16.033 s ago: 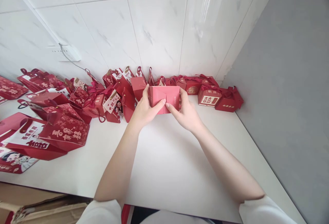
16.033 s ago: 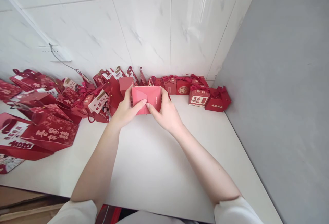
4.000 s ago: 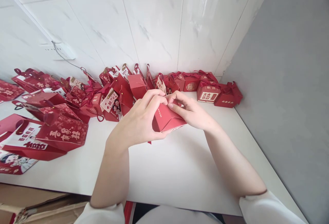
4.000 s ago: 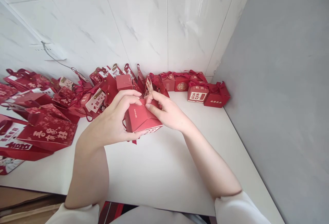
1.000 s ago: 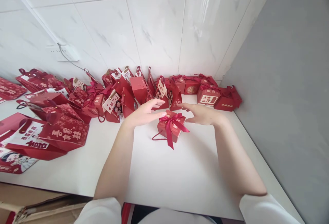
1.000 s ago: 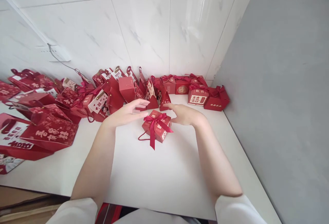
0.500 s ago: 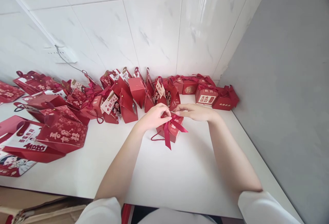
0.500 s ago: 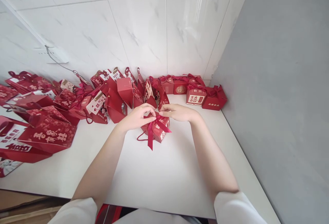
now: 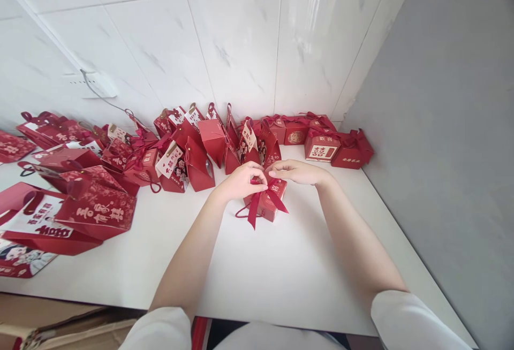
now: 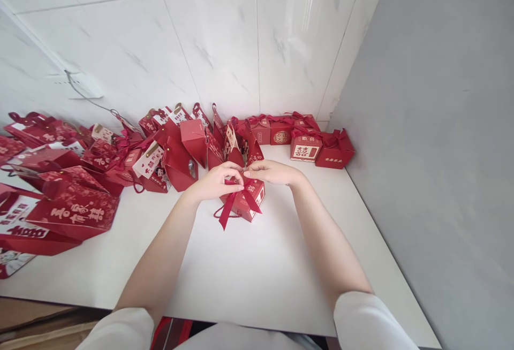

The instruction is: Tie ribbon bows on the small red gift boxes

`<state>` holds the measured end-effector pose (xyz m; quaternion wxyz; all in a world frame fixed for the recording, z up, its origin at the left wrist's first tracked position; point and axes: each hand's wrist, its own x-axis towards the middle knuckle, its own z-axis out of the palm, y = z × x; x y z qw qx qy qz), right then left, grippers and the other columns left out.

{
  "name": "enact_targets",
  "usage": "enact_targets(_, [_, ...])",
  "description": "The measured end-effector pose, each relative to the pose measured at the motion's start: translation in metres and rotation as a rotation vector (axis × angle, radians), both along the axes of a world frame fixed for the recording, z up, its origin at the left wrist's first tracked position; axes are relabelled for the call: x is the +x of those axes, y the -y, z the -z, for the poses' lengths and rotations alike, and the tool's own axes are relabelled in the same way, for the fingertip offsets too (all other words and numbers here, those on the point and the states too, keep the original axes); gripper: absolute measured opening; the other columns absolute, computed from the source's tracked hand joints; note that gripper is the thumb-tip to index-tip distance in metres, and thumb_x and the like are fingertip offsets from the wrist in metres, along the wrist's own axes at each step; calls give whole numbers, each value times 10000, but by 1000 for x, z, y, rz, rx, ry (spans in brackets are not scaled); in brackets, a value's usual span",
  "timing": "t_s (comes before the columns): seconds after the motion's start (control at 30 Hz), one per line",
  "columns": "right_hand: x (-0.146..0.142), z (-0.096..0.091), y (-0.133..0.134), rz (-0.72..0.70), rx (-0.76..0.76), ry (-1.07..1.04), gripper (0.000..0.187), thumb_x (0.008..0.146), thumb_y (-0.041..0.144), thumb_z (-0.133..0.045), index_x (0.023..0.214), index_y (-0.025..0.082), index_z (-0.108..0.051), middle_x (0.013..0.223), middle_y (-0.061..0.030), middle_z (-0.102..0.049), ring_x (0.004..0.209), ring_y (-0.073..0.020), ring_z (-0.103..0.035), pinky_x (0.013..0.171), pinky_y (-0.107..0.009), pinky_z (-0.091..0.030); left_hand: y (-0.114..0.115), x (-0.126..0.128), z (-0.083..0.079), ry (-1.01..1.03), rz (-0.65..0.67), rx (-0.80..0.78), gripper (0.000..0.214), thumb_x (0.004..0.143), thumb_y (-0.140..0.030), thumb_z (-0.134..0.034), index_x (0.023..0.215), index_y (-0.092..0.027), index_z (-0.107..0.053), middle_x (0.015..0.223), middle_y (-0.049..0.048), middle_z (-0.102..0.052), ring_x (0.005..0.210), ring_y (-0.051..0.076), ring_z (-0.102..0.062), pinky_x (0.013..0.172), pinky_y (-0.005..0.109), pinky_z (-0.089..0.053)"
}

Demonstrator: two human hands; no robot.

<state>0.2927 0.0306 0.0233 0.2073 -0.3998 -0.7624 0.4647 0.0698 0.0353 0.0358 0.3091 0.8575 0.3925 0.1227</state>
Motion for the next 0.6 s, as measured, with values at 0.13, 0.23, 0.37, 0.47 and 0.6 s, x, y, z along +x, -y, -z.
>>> enact_targets(0.13, [-3, 7, -3, 38, 2, -48, 447, 826, 633, -524, 808, 205, -650, 719, 7, -543, 670, -151, -474, 637, -298, -382, 0, -2, -3, 26, 12, -2, 189, 815, -403, -620, 891, -244, -687, 1166, 41, -554, 985, 206, -600, 918, 383, -477])
enact_targets(0.23, [-3, 6, -3, 106, 38, -94, 406, 840, 603, -532, 925, 227, -659, 846, -5, -613, 768, -171, -542, 713, -315, -425, -2, -12, -8, 59, 23, -28, 453, 774, -462, -668, 1173, -266, -581, 1275, 76, -531, 1136, 254, -560, 959, 416, -465])
enact_targets(0.37, [1, 0, 1, 165, -12, -181, 382, 884, 560, -507, 1095, 262, -621, 1134, -42, -645, 1037, -217, -599, 878, -355, -453, -10, -32, -9, 3, 135, -113, 1099, 575, -446, -833, 1494, -328, -242, 1566, 87, -260, 1435, 330, -262, 1117, 473, -326])
enact_targets(0.47, [2, -5, 5, 198, -11, -148, 377, 902, 544, -492, 1114, 255, -610, 1183, -50, -639, 1103, -226, -593, 931, -369, -449, -14, -37, -1, -18, 197, -193, 1264, 544, -401, -849, 1535, -328, -68, 1614, 81, -135, 1466, 331, -193, 1137, 482, -301])
enact_targets(0.6, [2, -11, 10, 191, 2, -22, 431, 903, 576, -468, 1174, 265, -593, 1188, -47, -642, 1082, -243, -596, 928, -411, -466, -17, -33, 6, 30, 167, -227, 1181, 564, -380, -832, 1529, -320, -154, 1556, 106, -304, 1391, 328, -371, 1093, 465, -372])
